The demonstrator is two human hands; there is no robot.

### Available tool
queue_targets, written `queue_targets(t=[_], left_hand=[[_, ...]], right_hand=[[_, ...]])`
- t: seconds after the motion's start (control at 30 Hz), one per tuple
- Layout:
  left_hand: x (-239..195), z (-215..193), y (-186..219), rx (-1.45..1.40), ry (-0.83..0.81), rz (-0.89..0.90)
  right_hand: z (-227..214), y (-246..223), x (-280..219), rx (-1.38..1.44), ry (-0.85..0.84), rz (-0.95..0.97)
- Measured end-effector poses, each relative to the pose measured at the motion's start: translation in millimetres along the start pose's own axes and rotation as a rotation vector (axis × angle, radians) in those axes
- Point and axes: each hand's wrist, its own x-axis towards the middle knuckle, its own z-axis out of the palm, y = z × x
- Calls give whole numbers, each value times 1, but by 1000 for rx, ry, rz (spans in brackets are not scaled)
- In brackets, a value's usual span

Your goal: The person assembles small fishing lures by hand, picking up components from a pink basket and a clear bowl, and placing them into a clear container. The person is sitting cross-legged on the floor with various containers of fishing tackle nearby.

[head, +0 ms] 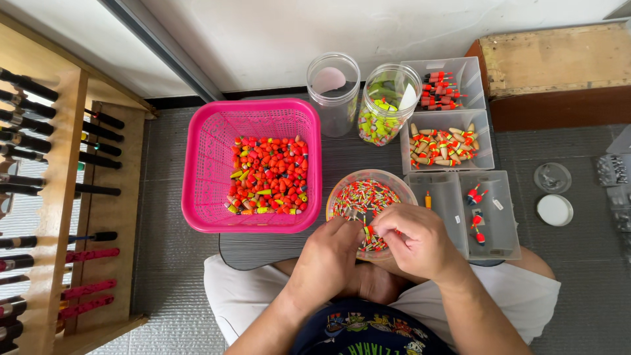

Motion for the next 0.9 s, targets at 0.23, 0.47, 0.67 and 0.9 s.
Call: queue_targets(t=[0.23, 0.47, 0.67, 0.9], left_hand=[[5, -11, 16, -231, 82, -66], [4, -10, 13, -260, 74, -96], [-4, -3, 9, -283, 177, -99], [-7, 1, 14, -356, 214, -44]], right_hand=[[5, 6, -21, 485, 71, 438], [4, 4, -20, 108, 57, 366], [10, 5, -21, -80, 104, 82], [6, 2, -17, -9, 130, -85]])
